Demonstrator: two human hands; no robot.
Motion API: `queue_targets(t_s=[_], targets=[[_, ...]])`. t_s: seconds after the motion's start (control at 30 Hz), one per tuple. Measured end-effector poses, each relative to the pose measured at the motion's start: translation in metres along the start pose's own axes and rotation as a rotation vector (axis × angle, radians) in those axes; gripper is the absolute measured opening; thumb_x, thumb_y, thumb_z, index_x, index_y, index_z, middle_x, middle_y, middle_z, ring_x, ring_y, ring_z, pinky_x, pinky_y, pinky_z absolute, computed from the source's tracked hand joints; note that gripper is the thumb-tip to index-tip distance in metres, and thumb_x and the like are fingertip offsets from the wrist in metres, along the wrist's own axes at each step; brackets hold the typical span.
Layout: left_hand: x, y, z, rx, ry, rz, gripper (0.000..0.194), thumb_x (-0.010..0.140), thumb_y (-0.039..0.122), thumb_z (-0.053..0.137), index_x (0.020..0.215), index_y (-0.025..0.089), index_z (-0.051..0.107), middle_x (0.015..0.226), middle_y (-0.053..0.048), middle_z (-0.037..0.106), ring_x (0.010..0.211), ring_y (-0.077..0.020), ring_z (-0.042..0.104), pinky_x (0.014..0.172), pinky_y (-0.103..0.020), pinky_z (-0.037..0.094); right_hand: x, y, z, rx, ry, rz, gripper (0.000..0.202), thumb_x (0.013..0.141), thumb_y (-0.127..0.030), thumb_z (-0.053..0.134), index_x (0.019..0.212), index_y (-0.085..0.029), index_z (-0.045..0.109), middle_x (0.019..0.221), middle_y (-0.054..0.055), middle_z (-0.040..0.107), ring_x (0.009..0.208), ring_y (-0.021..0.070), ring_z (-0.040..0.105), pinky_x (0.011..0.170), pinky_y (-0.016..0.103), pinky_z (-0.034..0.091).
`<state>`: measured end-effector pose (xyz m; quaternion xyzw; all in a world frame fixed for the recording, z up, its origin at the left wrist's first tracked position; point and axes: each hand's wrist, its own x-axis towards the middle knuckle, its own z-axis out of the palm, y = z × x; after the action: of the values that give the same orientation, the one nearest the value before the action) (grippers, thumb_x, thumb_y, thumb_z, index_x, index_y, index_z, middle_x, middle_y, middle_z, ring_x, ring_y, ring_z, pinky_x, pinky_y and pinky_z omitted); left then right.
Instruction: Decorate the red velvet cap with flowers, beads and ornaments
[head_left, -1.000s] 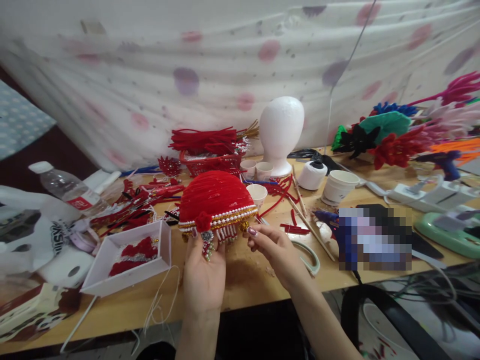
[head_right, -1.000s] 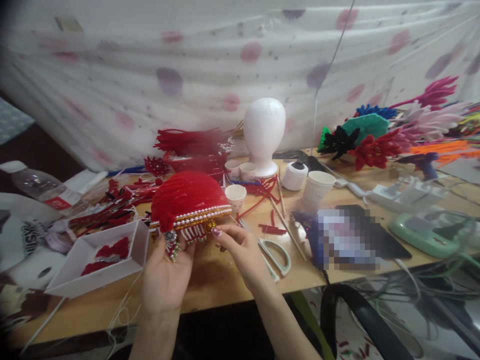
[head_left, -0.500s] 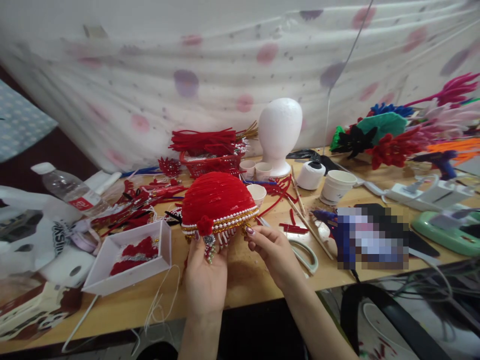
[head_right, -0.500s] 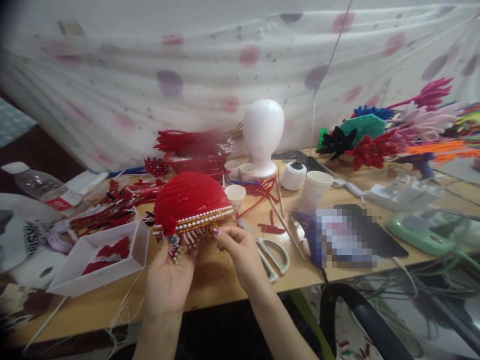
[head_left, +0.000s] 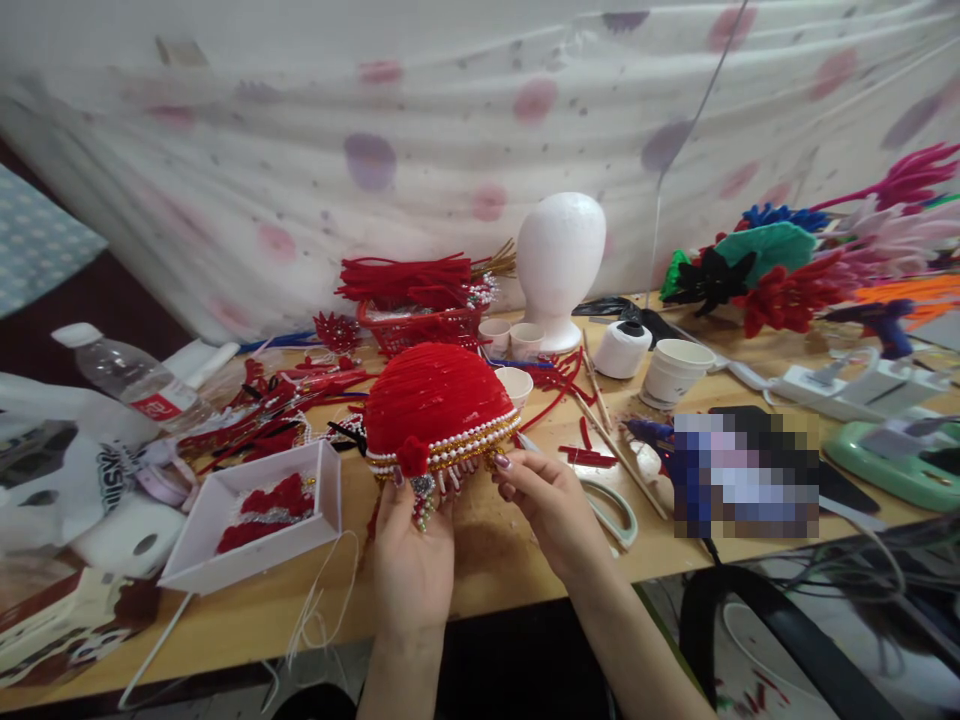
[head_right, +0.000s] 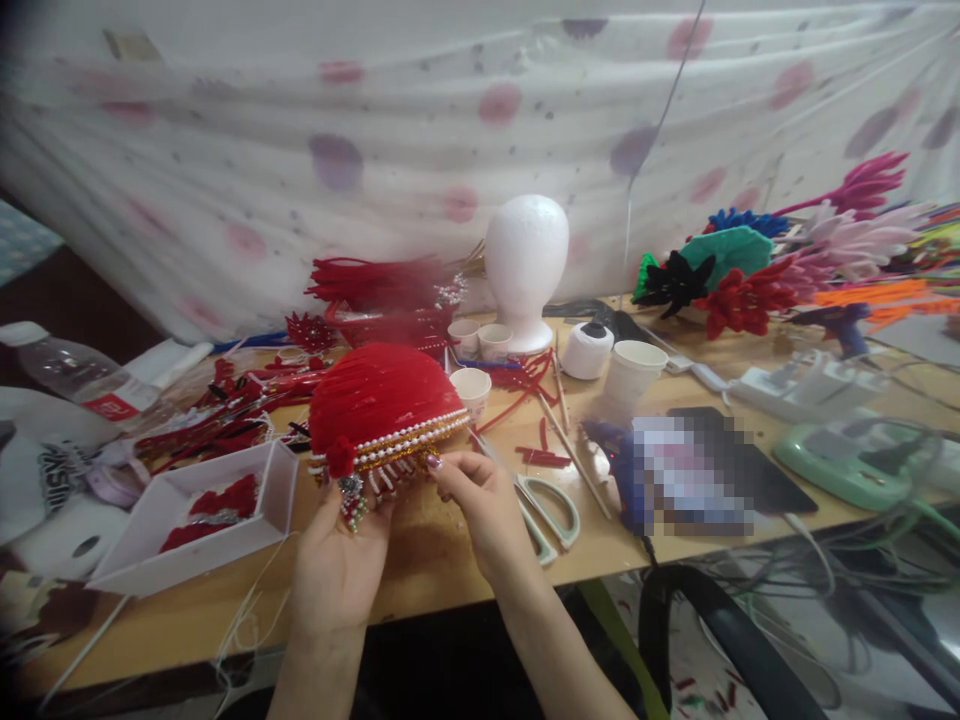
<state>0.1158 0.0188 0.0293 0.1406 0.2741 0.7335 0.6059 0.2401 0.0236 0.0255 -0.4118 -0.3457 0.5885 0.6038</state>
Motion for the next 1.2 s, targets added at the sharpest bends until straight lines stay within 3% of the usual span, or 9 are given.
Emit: queue_targets(t_s=[0.27, 0.4, 0.5, 0.63, 0.77, 0.93, 1.07, 1.2], targets=[[0.005, 0.009, 0.002, -0.087, 0.026, -0.048, 0.026, 0.092, 0.017, 0.052, 0.099, 0.025, 0.075, 0.097, -0.001, 0.078, 0.079, -0.0155, 0.07, 0.076, -0.029, 0.056, -0.002, -0.003, -0.002, 0.026, -0.083, 0.028, 0.035, 0.065, -0.048, 0.084, 0.076, -0.017, 0.073, 0.065, 0.0, 0.059, 0.064, 0.0125, 0.048, 0.063, 0.027, 0.037], [0.005, 0.017, 0.009, -0.131, 0.063, -0.047, 0.026, 0.091, 0.014, 0.053, 0.095, 0.026, 0.075, 0.094, 0.0, 0.079, 0.078, -0.0142, 0.07, 0.074, -0.028, 0.056, 0.005, -0.019, -0.008, 0.273, -0.08, 0.2, 0.037, 0.067, -0.05, 0.083, 0.078, -0.018, 0.068, 0.081, 0.004, 0.065, 0.073, 0.014, 0.057, 0.064, 0.025, 0.044], [0.008, 0.023, 0.014, -0.098, -0.072, 0.021, 0.02, 0.084, 0.015, 0.061, 0.093, 0.026, 0.076, 0.097, -0.001, 0.078, 0.088, -0.017, 0.071, 0.081, -0.03, 0.055, 0.021, -0.038, -0.007, 0.437, -0.161, 0.296, 0.033, 0.078, -0.048, 0.075, 0.071, -0.019, 0.062, 0.071, 0.002, 0.063, 0.07, 0.0152, 0.06, 0.065, 0.026, 0.048], [0.019, 0.033, 0.023, -0.021, -0.309, 0.068, 0.021, 0.076, 0.018, 0.072, 0.095, 0.025, 0.075, 0.104, -0.004, 0.077, 0.097, -0.0206, 0.069, 0.084, -0.032, 0.054, 0.047, -0.07, 0.006, 0.393, -0.244, 0.137, 0.023, 0.091, -0.041, 0.058, 0.087, -0.02, 0.066, 0.083, 0.005, 0.071, 0.085, 0.0219, 0.066, 0.072, 0.036, 0.054], [0.031, 0.043, 0.041, 0.001, -0.417, 0.066, 0.026, 0.069, 0.019, 0.08, 0.094, 0.024, 0.074, 0.105, -0.004, 0.076, 0.095, -0.0195, 0.068, 0.085, -0.033, 0.053, 0.066, -0.105, 0.029, 0.359, -0.279, 0.042, 0.022, 0.096, -0.028, 0.047, 0.101, -0.019, 0.066, 0.094, 0.005, 0.073, 0.094, 0.0204, 0.067, 0.076, 0.037, 0.056], [0.032, 0.049, 0.056, 0.03, -0.475, 0.042, 0.028, 0.062, 0.033, 0.088, 0.083, 0.022, 0.072, 0.096, -0.004, 0.077, 0.091, -0.0185, 0.069, 0.09, -0.036, 0.051, 0.082, -0.14, 0.054, 0.321, -0.346, -0.047, 0.023, 0.093, -0.03, 0.051, 0.107, -0.019, 0.065, 0.097, 0.006, 0.073, 0.091, 0.022, 0.067, 0.074, 0.041, 0.057], [0.026, 0.048, 0.049, 0.077, -0.467, 0.002, 0.026, 0.063, 0.032, 0.086, 0.084, 0.021, 0.074, 0.097, -0.005, 0.077, 0.094, -0.0182, 0.07, 0.089, -0.032, 0.051, 0.09, -0.164, 0.068, 0.302, -0.37, -0.088, 0.025, 0.09, -0.034, 0.056, 0.107, -0.018, 0.066, 0.094, 0.005, 0.073, 0.086, 0.0221, 0.067, 0.071, 0.04, 0.058], [0.023, 0.05, 0.039, 0.14, -0.439, -0.03, 0.035, 0.058, 0.024, 0.087, 0.09, 0.015, 0.076, 0.092, -0.009, 0.078, 0.084, -0.0186, 0.072, 0.084, -0.031, 0.053, 0.099, -0.186, 0.078, 0.293, -0.39, -0.088, 0.026, 0.093, -0.036, 0.056, 0.103, -0.014, 0.067, 0.091, 0.006, 0.072, 0.082, 0.0198, 0.067, 0.069, 0.036, 0.057]])
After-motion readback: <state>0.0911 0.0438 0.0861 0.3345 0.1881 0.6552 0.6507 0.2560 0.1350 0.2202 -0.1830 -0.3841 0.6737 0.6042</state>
